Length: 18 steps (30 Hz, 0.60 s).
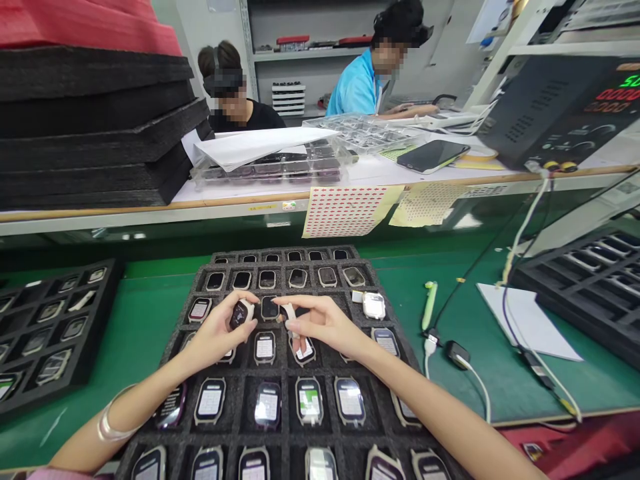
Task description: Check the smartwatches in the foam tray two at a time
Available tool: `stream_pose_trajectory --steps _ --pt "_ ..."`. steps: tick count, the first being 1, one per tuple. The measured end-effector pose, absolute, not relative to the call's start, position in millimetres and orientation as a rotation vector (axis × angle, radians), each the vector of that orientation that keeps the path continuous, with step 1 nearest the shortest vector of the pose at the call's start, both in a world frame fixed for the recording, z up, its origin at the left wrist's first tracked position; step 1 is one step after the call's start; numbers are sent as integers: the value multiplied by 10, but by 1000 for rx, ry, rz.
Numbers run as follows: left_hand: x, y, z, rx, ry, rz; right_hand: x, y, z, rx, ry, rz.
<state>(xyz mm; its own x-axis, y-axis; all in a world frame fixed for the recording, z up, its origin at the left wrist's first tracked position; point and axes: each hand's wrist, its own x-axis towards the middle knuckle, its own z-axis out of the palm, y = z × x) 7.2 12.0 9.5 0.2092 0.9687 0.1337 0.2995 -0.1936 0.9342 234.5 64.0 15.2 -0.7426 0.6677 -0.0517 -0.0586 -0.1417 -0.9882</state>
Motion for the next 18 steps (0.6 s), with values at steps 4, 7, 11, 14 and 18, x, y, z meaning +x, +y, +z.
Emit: stream_pose_trajectory --steps 4,7,11,14,18 --pt "68 126 96 1630 1222 1016 2339 643 169 -707 -1634 1936" --pt "65 133 86 1587 1203 1038 2341 652 160 -713 -1630 1935" --pt "63 139 78 1592 1215 1053 2350 656 151 -713 -1616 1939" --pt "61 136 79 1575 1209 1061 2357 653 147 -683 -1588 1953" --pt "59 133 86 1547 1241 1066 2357 655 135 -654 -1591 1990"
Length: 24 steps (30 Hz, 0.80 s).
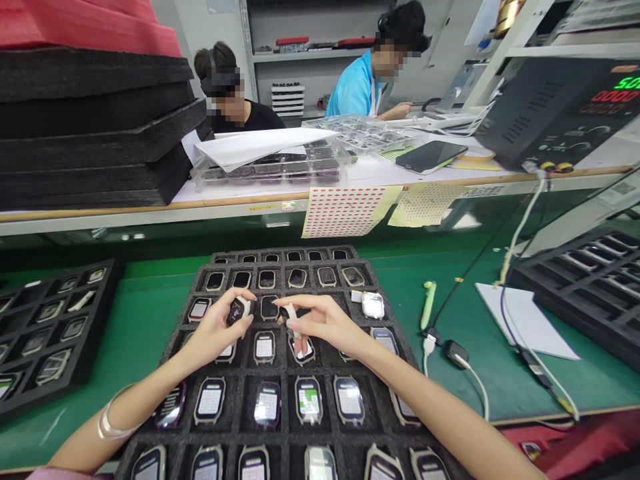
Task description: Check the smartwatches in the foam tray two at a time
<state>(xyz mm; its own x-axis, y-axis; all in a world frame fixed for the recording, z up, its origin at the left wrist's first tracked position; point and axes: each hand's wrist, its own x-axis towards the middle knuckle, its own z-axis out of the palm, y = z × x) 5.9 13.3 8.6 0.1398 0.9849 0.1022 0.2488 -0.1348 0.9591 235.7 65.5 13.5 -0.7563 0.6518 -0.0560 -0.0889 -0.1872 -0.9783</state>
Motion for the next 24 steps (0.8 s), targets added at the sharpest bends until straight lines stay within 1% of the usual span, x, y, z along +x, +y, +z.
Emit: stream_pose_trajectory --steps 4,8,12,16,24 --pt "82 151 91 1430 1234 1068 2337 672 139 -602 -1550 2051" --pt "127 174 98 1149 1081 1012 2308 686 133 -637 -1476 2119" --pt "149 172 111 901 929 984 2292 676 84 -726 -1487 2079" --pt "138 162 128 906 890 982 2288 654 74 -753 -1505 2000" --pt "134 167 107 950 875 982 2296 632 84 -728 -1507 1964"
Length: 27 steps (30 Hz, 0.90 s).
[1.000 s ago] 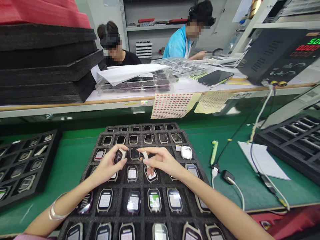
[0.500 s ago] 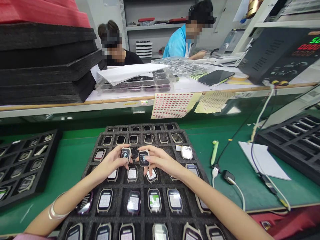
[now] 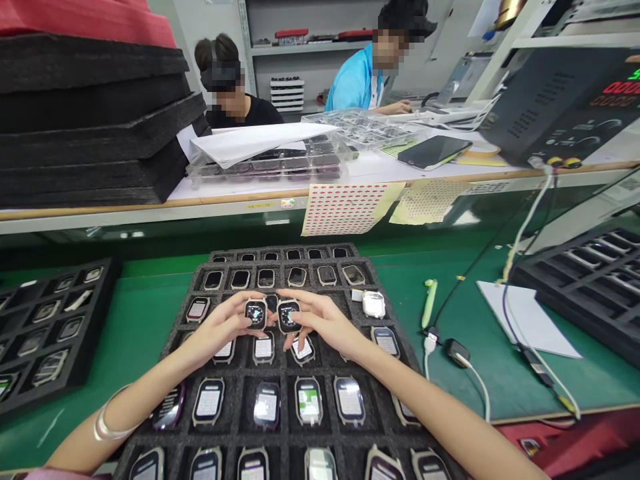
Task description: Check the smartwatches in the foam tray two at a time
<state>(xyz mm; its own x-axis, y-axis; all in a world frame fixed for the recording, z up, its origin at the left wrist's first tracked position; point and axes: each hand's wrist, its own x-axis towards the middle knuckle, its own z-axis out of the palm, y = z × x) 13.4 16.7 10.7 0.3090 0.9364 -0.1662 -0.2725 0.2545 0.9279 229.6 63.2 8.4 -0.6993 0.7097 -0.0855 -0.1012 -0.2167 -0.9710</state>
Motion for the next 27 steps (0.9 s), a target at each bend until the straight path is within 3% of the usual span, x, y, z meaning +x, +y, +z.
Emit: stream_pose_trajectory --steps 20,22,27 --pt "126 176 94 1039 936 1073 2358 612 167 -737 -1804 1903" --pt "123 178 111 1030 936 1083 2453 660 238 -849 -2057 1706" --pt "129 192 138 1010 903 1075 2786 891 320 -1010 -2621 682"
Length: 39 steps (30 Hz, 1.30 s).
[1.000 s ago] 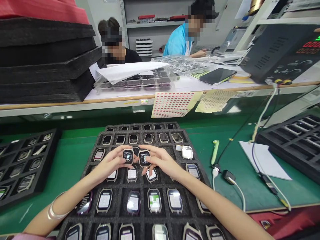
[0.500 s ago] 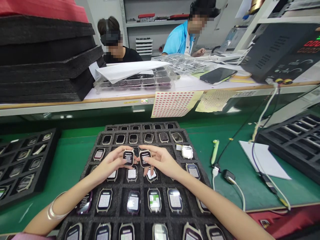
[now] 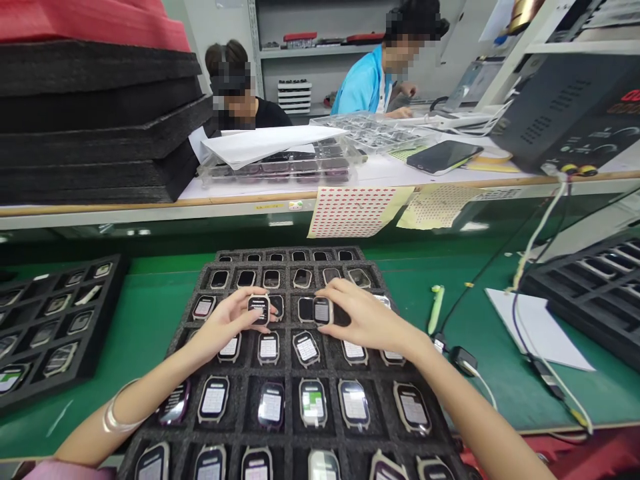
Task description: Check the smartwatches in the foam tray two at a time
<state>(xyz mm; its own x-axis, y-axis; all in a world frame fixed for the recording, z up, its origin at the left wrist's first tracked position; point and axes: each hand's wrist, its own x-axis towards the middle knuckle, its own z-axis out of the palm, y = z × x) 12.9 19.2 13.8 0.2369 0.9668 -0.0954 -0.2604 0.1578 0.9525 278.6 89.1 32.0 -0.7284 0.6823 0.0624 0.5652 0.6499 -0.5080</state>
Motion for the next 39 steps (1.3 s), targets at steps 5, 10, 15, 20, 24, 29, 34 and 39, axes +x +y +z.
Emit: stream_pose_trajectory --steps 5,10,15,20,24,29,34,39 --pt "126 212 95 1012 877 1065 3020 1056 183 -1056 -2743 485" --pt "113 218 81 1017 889 1063 3110 1098 204 -1026 -2817 452" --pt "135 211 148 1018 939 1059 2883 1048 279 -894 -2759 417" --pt "71 203 87 1110 954 1039 2464 923 102 -984 -2757 427" --pt "-137 241 -87 1611 1263 960 2330 829 -16 -1183 -2636 429" --pt "-341 297 -122 2082 1533 746 2324 780 9 -1253 -2504 602" --pt "-115 378 60 2311 1575 592 2306 806 76 -1181 -2320 819" --pt "328 477 -38 2193 1574 622 2238 889 211 -1015 -2099 1212"
